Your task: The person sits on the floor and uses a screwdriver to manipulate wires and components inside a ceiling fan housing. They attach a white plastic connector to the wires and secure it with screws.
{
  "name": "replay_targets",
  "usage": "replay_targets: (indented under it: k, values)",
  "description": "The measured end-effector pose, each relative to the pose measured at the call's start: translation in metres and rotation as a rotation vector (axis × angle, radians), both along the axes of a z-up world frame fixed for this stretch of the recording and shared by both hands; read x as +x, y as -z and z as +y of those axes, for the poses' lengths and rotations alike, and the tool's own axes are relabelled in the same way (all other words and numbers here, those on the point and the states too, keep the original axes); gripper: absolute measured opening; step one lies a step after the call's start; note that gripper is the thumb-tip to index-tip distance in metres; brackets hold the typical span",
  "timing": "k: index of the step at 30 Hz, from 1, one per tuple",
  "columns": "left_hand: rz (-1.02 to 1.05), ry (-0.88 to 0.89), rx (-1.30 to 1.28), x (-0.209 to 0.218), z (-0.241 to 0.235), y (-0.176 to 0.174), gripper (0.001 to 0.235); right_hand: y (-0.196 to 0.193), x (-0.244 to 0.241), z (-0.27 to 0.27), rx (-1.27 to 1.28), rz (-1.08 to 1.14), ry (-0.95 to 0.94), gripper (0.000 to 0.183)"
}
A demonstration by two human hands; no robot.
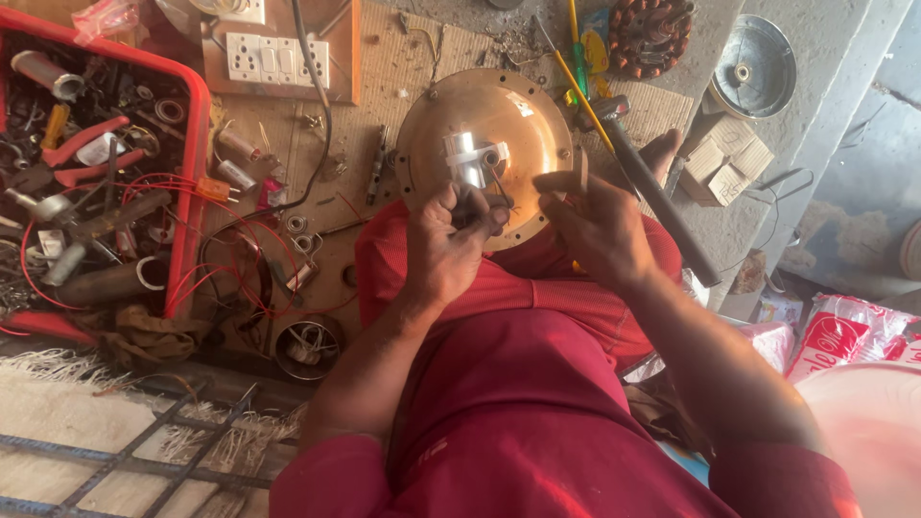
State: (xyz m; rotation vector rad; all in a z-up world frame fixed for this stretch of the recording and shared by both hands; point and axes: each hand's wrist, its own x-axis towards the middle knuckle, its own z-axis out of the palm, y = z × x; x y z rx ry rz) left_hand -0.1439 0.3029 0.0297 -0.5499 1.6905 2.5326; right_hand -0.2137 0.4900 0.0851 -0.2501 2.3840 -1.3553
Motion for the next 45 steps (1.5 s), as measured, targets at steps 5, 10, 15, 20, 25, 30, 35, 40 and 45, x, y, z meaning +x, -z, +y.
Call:
replay_targets:
  k: [5, 10, 15, 20, 25, 30, 35, 40, 45]
  values:
    - [-0.022, 0.021, 0.011, -0.006, -0.001, -0.010, 0.019, -0.007, 0.018, -0.009, -0.030, 0.455, -0.115, 0.023]
    - [-0.007, 0.058, -0.010, -0.010, -0.005, -0.014, 0.018, 0.002, 0.020, -0.012, 0.031, 0.467, -0.115, 0.024]
    - [0.044, 0.026, 0.007, -0.006, -0.001, -0.004, 0.020, 0.024, 0.022, -0.008, 0.000, 0.346, -0.086, 0.010]
    - [0.126, -0.096, 0.208, -0.006, 0.010, 0.008, 0.025, 0.029, 0.006, -0.013, -0.604, -1.039, 0.389, 0.019]
    - [0.068, -0.065, 0.081, -0.003, 0.007, 0.011, 0.024, 0.004, 0.008, -0.001, -0.207, -0.755, 0.328, 0.033]
    - [0.053, -0.003, -0.062, -0.005, 0.003, -0.002, 0.023, 0.000, 0.023, -0.007, -0.009, 0.380, -0.065, 0.025]
    - [0.076, -0.001, -0.093, -0.006, 0.002, -0.004, 0.024, 0.023, 0.028, -0.011, -0.033, 0.433, -0.058, 0.008]
    - [0.121, -0.079, 0.221, -0.003, 0.013, 0.007, 0.023, 0.037, 0.012, -0.015, -0.692, -1.022, 0.516, 0.011]
    - [0.096, -0.080, 0.065, -0.002, 0.010, 0.012, 0.026, 0.010, 0.009, -0.001, -0.021, -0.523, 0.175, 0.027]
